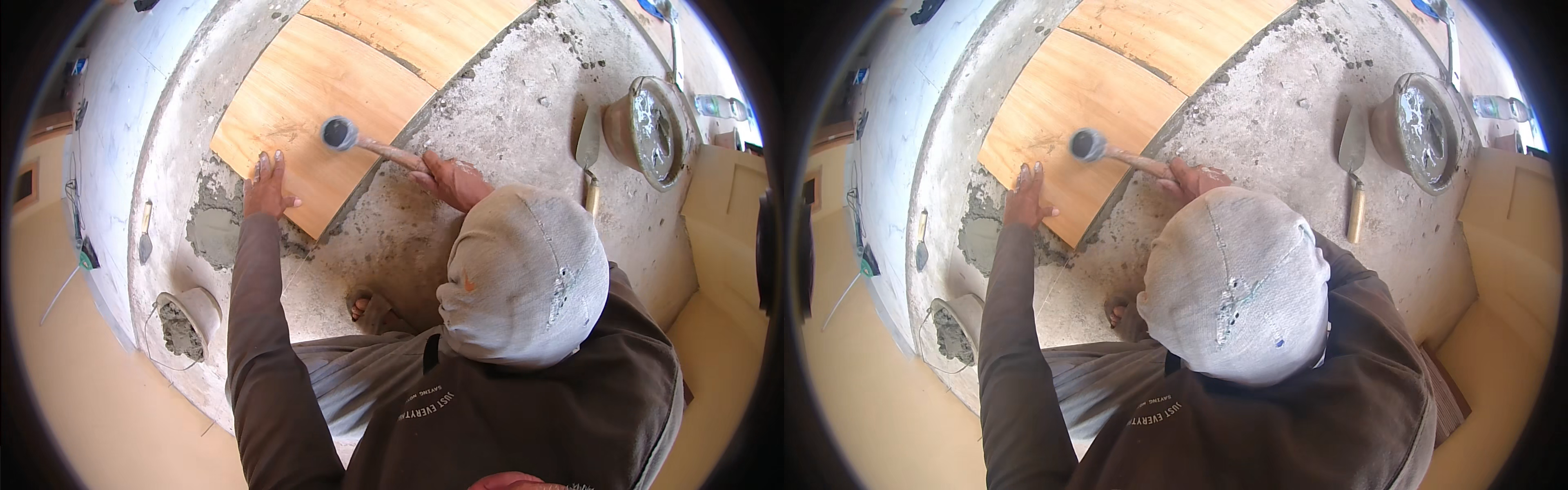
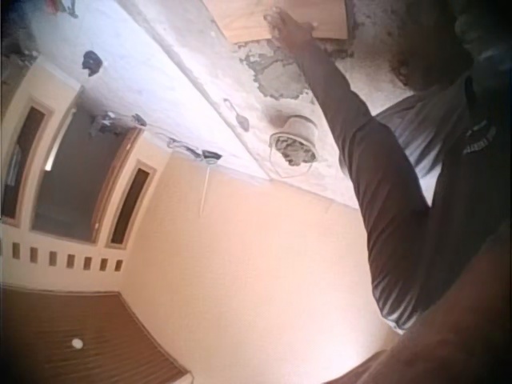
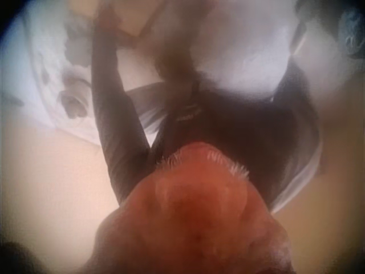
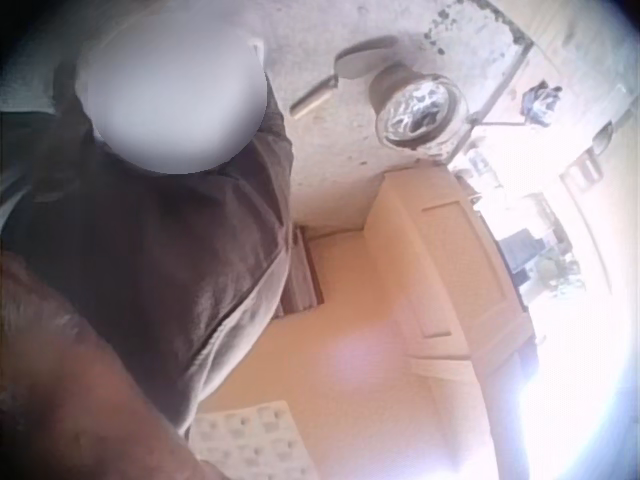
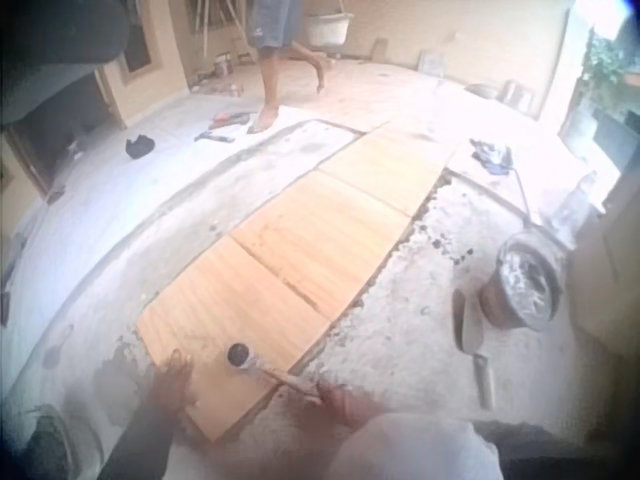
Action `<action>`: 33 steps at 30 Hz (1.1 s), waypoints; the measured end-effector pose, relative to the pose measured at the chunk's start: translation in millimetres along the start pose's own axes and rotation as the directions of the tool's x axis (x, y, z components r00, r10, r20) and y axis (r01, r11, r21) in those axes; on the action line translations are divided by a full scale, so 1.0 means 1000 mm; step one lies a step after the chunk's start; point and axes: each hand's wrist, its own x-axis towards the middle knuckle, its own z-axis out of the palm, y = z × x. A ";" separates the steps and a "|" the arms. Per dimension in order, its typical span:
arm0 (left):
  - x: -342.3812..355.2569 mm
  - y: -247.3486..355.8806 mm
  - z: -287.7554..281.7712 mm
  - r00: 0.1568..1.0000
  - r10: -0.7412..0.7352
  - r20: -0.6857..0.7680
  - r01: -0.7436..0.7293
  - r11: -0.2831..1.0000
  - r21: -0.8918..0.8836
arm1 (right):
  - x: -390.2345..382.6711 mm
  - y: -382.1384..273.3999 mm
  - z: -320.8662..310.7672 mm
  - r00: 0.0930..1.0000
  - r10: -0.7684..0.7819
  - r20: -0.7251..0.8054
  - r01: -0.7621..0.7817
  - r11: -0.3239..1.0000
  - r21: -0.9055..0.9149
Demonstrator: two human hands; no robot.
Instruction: The person spreads adhesive on the back of a wooden tile using a trowel, places it on the floor, and taps it into place with a rubber mallet. They then clean the surface of the tile with a cloth.
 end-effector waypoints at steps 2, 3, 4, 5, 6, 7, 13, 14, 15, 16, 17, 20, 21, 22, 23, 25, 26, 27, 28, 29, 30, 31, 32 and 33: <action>-0.008 -0.014 0.003 0.999 -0.028 0.026 0.027 0.999 0.021 | 0.009 0.000 0.005 1.000 0.016 -0.026 -0.015 0.999 0.031; -0.010 -0.025 0.004 0.999 -0.035 -0.004 0.035 0.999 0.026 | 0.010 -0.021 -0.006 0.998 0.055 -0.013 -0.054 0.997 0.055; -0.012 -0.032 0.008 0.999 -0.030 -0.021 0.031 0.999 0.033 | 0.007 -0.029 -0.010 0.998 0.054 -0.021 -0.052 0.997 0.060; -0.001 -0.024 0.005 0.998 0.010 -0.056 -0.008 0.999 0.032 | 0.005 -0.028 -0.023 0.996 0.074 -0.055 -0.072 0.996 0.046; 0.004 -0.016 0.004 0.999 0.026 -0.042 -0.025 0.999 0.021 | 0.003 -0.027 -0.032 0.992 0.091 -0.087 -0.089 0.996 0.033; 0.007 -0.009 0.005 0.999 0.039 -0.028 -0.039 0.999 0.010 | -0.007 -0.013 -0.024 0.984 0.131 -0.122 -0.124 0.990 0.064; -0.009 -0.023 0.007 1.000 -0.027 -0.015 0.027 0.999 0.042 | 0.006 -0.018 -0.038 0.974 0.215 -0.075 -0.206 0.973 0.107; -0.001 -0.012 0.006 0.999 0.013 -0.037 -0.012 0.999 0.036 | -0.008 -0.017 -0.043 0.961 0.249 -0.120 -0.239 0.967 0.090; -0.003 -0.016 0.003 0.999 0.004 -0.033 -0.003 1.000 0.029 | -0.008 -0.011 -0.039 0.961 0.238 -0.142 -0.226 0.969 0.096; -0.008 -0.020 0.001 1.000 -0.007 -0.029 0.008 1.000 0.022 | -0.005 -0.003 -0.033 0.960 0.227 -0.162 -0.212 0.972 0.103; -0.002 -0.011 -0.001 0.999 0.024 -0.036 -0.024 1.000 0.005 | -0.006 0.010 -0.040 0.948 0.259 -0.183 -0.256 0.966 0.038; 0.007 0.003 -0.007 1.000 0.005 0.009 -0.006 0.999 0.036 | 0.000 0.031 -0.056 0.948 0.257 -0.189 -0.262 0.965 -0.002; -0.001 -0.003 -0.004 1.000 -0.017 0.006 0.017 0.999 0.038 | -0.004 0.023 -0.052 0.961 0.217 -0.171 -0.214 0.976 0.037; -0.007 -0.009 -0.003 0.999 -0.039 0.004 0.039 0.998 0.041 | -0.008 0.018 -0.042 0.957 0.231 -0.173 -0.225 0.973 0.057; 0.001 0.000 -0.002 1.000 -0.007 -0.012 0.007 1.000 0.024 | -0.024 0.015 -0.045 0.937 0.280 -0.207 -0.275 0.960 0.051; -0.004 -0.006 -0.007 1.000 -0.018 -0.012 0.018 1.000 0.007 | -0.021 0.035 -0.031 0.941 0.254 -0.224 -0.254 0.967 0.029; -0.001 -0.004 -0.010 1.000 -0.004 -0.019 0.004 1.000 -0.004 | -0.020 0.036 -0.036 0.941 0.265 -0.211 -0.270 0.963 0.004; 0.001 -0.002 -0.010 1.000 0.001 -0.002 -0.001 1.000 -0.009 | -0.017 0.036 -0.040 0.941 0.274 -0.198 -0.284 0.959 -0.021; 0.003 0.000 -0.007 1.000 0.005 0.015 -0.005 1.000 -0.015 | -0.014 0.036 -0.044 0.941 0.283 -0.184 -0.296 0.954 -0.046; -0.002 -0.009 -0.001 0.999 -0.021 0.045 0.021 1.000 -0.006 | -0.005 0.036 -0.042 0.957 0.210 -0.198 -0.209 0.978 0.024; 0.002 -0.014 0.010 1.000 -0.020 0.008 0.021 0.992 -0.126 | 0.000 0.034 -0.045 0.964 0.153 -0.219 -0.138 0.987 0.083; 0.009 -0.021 0.018 0.999 -0.028 -0.029 0.020 0.970 -0.243 | 0.004 0.030 -0.047 0.966 0.096 -0.240 -0.063 0.988 0.141; 0.021 -0.026 0.021 0.996 -0.049 -0.075 0.018 0.932 -0.362 | 0.011 0.017 -0.059 0.964 0.086 -0.250 -0.047 0.986 0.160; 0.024 -0.033 0.026 0.991 -0.092 -0.099 0.041 0.902 -0.429 | 0.013 -0.005 -0.067 0.968 0.081 -0.236 -0.036 0.981 0.189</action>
